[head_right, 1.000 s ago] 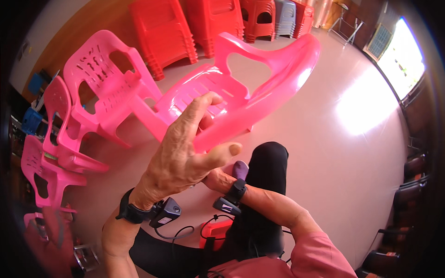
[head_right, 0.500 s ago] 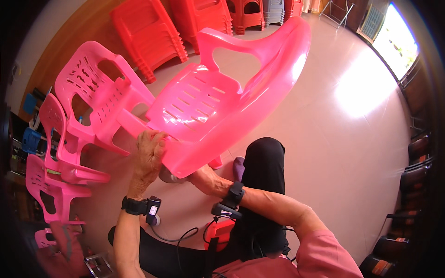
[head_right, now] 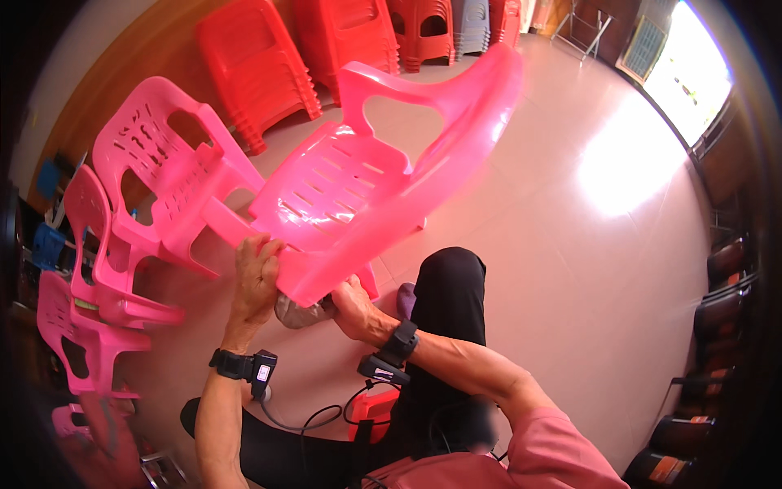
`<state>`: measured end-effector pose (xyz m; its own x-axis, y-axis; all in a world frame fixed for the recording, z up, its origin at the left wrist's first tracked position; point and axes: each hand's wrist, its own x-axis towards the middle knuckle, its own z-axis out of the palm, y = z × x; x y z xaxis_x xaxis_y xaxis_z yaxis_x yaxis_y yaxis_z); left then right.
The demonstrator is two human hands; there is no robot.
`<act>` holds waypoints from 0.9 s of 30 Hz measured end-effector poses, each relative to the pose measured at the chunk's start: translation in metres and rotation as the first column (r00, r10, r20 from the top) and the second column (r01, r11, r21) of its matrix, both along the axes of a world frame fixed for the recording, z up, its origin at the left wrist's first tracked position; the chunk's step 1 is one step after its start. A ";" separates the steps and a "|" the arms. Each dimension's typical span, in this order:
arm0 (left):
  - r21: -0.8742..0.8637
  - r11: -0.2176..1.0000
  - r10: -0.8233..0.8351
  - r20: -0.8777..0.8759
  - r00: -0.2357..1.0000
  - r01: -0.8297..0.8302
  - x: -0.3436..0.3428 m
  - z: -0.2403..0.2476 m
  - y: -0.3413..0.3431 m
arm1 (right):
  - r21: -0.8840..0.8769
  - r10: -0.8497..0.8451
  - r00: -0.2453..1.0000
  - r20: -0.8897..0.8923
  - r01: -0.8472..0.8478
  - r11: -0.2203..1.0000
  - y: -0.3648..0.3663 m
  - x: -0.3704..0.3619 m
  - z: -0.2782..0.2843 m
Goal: Wiping down a pink plastic chair with a cloth.
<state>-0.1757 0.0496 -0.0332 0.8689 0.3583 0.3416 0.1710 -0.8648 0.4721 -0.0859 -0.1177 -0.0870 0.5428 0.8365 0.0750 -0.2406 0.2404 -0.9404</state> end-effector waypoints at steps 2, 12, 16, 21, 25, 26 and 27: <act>0.002 1.000 -0.003 -0.011 1.000 0.003 -0.004 0.001 0.001 | 0.023 0.057 0.969 -0.240 -0.053 0.998 -0.013 -0.001 0.020; -0.058 0.997 -0.040 0.035 0.999 0.042 0.003 -0.009 -0.002 | 0.420 0.162 0.860 -0.485 0.067 0.905 -0.075 0.014 0.050; -0.092 0.995 -0.032 0.057 0.998 0.037 -0.002 -0.008 0.000 | 0.262 -0.086 0.693 -0.716 0.380 0.887 -0.094 0.024 0.087; -0.035 0.999 -0.009 0.053 0.999 0.011 0.002 -0.003 -0.005 | 0.392 -0.281 0.952 -0.119 0.305 0.868 -0.099 0.018 0.034; -0.033 0.999 0.013 0.047 0.999 -0.012 0.002 -0.004 -0.005 | 0.356 -0.280 0.941 -0.189 0.331 0.874 -0.051 -0.015 0.055; -0.036 0.999 0.028 0.049 0.998 -0.026 0.001 -0.006 -0.005 | 0.396 0.055 0.792 -0.608 0.242 0.886 -0.042 -0.028 0.058; -0.047 0.999 0.025 0.065 0.998 -0.022 0.000 -0.009 -0.005 | 0.643 0.362 0.678 -0.640 0.215 0.735 -0.032 -0.035 0.064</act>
